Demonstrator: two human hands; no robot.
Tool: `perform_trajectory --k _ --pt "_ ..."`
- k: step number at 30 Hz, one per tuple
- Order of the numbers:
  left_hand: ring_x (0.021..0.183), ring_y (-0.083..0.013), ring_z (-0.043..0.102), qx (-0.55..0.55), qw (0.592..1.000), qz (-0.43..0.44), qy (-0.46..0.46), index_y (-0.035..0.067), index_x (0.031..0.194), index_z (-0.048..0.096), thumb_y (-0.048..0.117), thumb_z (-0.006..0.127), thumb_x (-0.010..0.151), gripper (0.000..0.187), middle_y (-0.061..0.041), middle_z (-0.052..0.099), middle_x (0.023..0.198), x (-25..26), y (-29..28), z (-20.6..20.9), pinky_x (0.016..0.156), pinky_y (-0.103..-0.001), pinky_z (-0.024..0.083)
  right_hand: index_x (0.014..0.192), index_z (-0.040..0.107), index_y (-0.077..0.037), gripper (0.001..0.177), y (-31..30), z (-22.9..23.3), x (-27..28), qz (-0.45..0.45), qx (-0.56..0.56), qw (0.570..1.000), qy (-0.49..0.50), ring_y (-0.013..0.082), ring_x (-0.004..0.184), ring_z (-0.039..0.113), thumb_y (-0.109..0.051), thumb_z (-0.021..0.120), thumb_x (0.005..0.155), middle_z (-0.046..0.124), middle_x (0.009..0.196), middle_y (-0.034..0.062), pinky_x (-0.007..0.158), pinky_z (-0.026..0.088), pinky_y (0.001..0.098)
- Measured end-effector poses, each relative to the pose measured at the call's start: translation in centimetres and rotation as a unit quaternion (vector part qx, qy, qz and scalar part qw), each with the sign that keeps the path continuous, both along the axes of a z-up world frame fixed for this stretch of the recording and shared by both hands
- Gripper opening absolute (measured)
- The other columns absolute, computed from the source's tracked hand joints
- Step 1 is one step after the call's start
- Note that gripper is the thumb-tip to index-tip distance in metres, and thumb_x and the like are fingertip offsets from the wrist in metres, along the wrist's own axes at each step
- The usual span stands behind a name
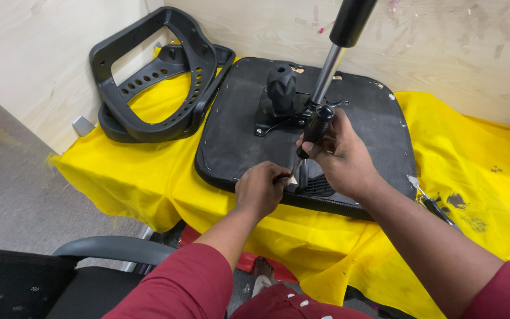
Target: The person attaches a black office chair seat to its metal base using a screwdriver. They align the seat, insert screws, and tighten them to secure the seat to the base.
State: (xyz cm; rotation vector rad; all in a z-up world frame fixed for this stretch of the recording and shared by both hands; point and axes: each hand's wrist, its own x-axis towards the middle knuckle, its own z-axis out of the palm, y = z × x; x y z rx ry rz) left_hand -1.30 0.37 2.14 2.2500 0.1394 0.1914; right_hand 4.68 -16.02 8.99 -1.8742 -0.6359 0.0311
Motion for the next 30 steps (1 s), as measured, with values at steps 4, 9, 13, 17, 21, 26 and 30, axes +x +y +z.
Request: perform_trajectory --k 4,9,13,17,21,26,30 --pt "0.109 -0.0224 0.068 0.007 1.000 -0.003 0.015 0.023 0.104 0.080 0.028 0.070 0.092 0.017 0.004 0.074 0.112 0.1 0.0 0.2 0.094 -0.041 0.051 0.131 0.041 -0.005 0.045 0.0 0.1 0.1 0.002 0.002 1.000 0.014 0.0155 0.106 0.069 0.001 0.066 0.095 0.068 0.110 0.0081 0.093 0.058 0.0328" --pt "0.111 -0.0232 0.067 0.003 1.000 0.001 0.015 0.024 0.105 0.080 0.029 0.071 0.090 0.017 0.003 0.073 0.113 0.2 0.0 -0.2 0.094 -0.042 0.051 0.134 0.041 -0.005 0.046 0.3 -0.2 0.4 0.018 0.019 1.000 0.015 0.0158 0.107 0.068 0.001 0.066 0.095 0.066 0.111 0.0084 0.094 0.058 0.0329" --pt "0.111 -0.0241 0.067 0.000 1.000 0.001 -0.009 0.023 0.103 0.080 0.029 0.073 0.089 0.017 0.002 0.074 0.112 0.1 0.0 -0.5 0.095 -0.042 0.051 0.134 0.042 -0.004 0.046 0.6 -0.1 0.3 0.017 0.006 1.000 0.011 0.0158 0.106 0.069 0.000 0.067 0.096 0.067 0.110 0.0084 0.094 0.057 0.0324" --pt "0.110 -0.0240 0.068 0.004 1.000 -0.011 0.004 0.023 0.104 0.080 0.029 0.073 0.089 0.018 0.002 0.074 0.112 0.1 0.2 -0.3 0.095 -0.041 0.051 0.135 0.041 -0.004 0.049 1.1 0.2 0.1 0.010 -0.008 1.000 -0.008 0.0156 0.105 0.069 0.000 0.068 0.094 0.066 0.110 0.0077 0.091 0.059 0.0320" --pt "0.110 -0.0239 0.068 0.011 1.000 -0.021 0.017 0.023 0.105 0.080 0.027 0.074 0.087 0.019 0.002 0.074 0.113 0.0 0.3 0.0 0.094 -0.041 0.051 0.137 0.042 -0.003 0.051 1.5 0.4 -0.2 0.005 -0.008 1.000 -0.012 0.0163 0.102 0.069 0.001 0.069 0.094 0.064 0.111 0.0084 0.088 0.059 0.0322" --pt "0.110 -0.0225 0.069 0.012 0.999 -0.027 0.021 0.023 0.107 0.079 0.027 0.074 0.088 0.020 0.002 0.074 0.112 -0.1 0.4 0.0 0.095 -0.041 0.051 0.133 0.043 -0.003 0.047 1.0 0.3 -0.3 -0.013 -0.017 1.000 -0.018 0.0154 0.104 0.071 0.000 0.069 0.094 0.066 0.112 0.0081 0.088 0.059 0.0319" --pt "0.110 -0.0221 0.069 0.003 1.000 -0.027 0.014 0.023 0.107 0.079 0.025 0.074 0.087 0.020 0.002 0.074 0.113 -0.1 0.6 -0.2 0.095 -0.040 0.051 0.134 0.043 -0.003 0.048 0.7 0.1 0.1 -0.010 0.003 1.000 -0.006 0.0160 0.103 0.071 0.000 0.067 0.092 0.068 0.110 0.0079 0.088 0.059 0.0322"
